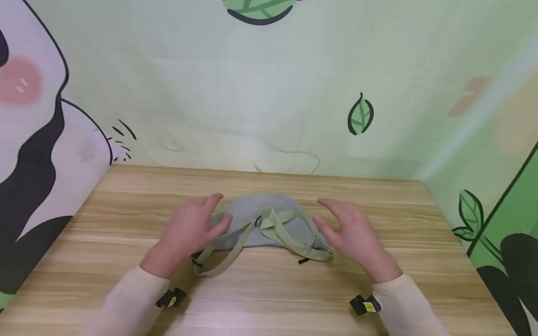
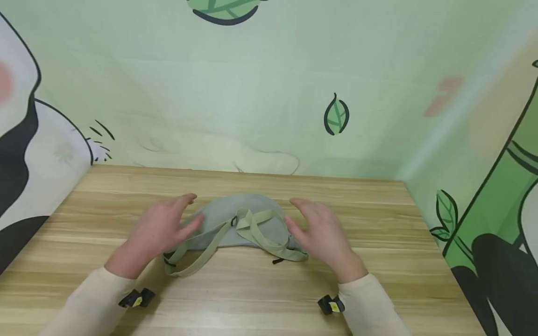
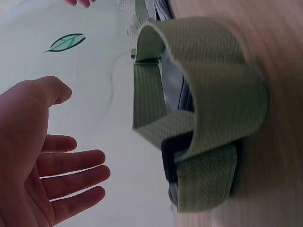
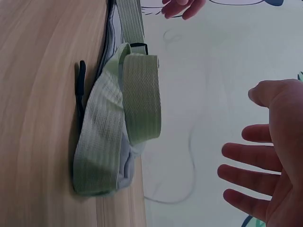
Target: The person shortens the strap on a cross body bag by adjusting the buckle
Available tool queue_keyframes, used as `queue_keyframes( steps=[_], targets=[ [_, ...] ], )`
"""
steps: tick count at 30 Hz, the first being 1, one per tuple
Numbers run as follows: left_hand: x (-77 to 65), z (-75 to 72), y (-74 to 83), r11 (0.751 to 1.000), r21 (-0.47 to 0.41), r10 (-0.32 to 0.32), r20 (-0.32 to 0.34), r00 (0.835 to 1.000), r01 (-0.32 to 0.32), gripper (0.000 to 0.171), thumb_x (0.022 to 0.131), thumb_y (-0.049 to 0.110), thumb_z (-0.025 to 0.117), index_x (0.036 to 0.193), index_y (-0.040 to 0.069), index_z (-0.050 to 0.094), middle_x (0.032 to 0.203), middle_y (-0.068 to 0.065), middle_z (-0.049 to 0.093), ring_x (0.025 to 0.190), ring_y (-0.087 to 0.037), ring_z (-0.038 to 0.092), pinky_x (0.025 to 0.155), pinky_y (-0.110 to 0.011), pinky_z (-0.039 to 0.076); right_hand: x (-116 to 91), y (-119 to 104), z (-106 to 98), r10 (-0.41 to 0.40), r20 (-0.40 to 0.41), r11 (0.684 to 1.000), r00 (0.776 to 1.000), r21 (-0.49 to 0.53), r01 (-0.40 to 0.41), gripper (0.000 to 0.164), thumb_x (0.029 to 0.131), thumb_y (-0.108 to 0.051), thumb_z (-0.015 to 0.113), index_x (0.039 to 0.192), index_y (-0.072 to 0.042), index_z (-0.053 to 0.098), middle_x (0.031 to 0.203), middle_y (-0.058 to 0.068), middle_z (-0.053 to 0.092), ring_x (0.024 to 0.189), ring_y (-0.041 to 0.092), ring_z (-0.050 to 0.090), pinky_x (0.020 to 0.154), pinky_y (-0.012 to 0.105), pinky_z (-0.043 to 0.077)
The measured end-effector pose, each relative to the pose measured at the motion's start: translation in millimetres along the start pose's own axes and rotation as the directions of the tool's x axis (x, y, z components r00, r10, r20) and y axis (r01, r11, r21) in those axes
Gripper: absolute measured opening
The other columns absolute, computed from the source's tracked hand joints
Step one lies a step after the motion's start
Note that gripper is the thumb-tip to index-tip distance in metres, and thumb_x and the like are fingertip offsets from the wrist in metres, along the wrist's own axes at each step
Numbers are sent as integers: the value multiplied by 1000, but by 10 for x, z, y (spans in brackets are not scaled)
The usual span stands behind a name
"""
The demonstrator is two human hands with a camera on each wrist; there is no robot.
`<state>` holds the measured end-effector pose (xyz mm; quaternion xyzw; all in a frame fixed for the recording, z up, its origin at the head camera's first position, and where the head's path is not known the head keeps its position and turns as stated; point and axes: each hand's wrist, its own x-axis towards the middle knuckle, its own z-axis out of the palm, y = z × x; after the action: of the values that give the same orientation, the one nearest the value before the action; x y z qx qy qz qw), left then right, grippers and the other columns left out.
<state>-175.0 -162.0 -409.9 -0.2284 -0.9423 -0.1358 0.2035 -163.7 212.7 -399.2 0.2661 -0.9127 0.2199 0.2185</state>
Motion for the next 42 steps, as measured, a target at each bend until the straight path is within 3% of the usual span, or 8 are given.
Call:
queue_keyframes(
  steps=[4,11,20,42],
  targets=[
    [6,36,35,1000,-5,9,8,1000,-9,48,98,35,73,128,-2,68,88,-15,76,68,-34,71,59,-47,59,34,-45,34,3,22,1000,1000,-7,-3,41,100,-22,76,133,2,71,129,21,77,119,42,74,103,58,58],
    [-2,75,74,1000,-27,-13,55,998,14,46,98,36,74,126,-1,70,106,-18,79,84,-36,77,71,-49,64,99,-88,121,-15,40,1000,999,-6,16,36,100,-18,75,131,1,73,127,18,78,118,39,74,104,58,57],
    [41,139,179,999,-34,-4,101,995,7,47,98,39,74,125,1,71,115,-17,79,99,-37,78,81,-51,64,197,-163,234,-39,59,999,997,14,39,36,101,-19,75,130,1,73,127,18,78,119,38,74,104,55,58],
    [166,332,330,999,-3,49,162,986,-49,42,97,36,78,116,-1,75,105,-15,78,92,-32,76,80,-46,65,311,-287,530,2,176,999,984,37,-9,41,101,-23,75,134,0,69,134,19,74,127,39,69,112,55,54]
  ],
)
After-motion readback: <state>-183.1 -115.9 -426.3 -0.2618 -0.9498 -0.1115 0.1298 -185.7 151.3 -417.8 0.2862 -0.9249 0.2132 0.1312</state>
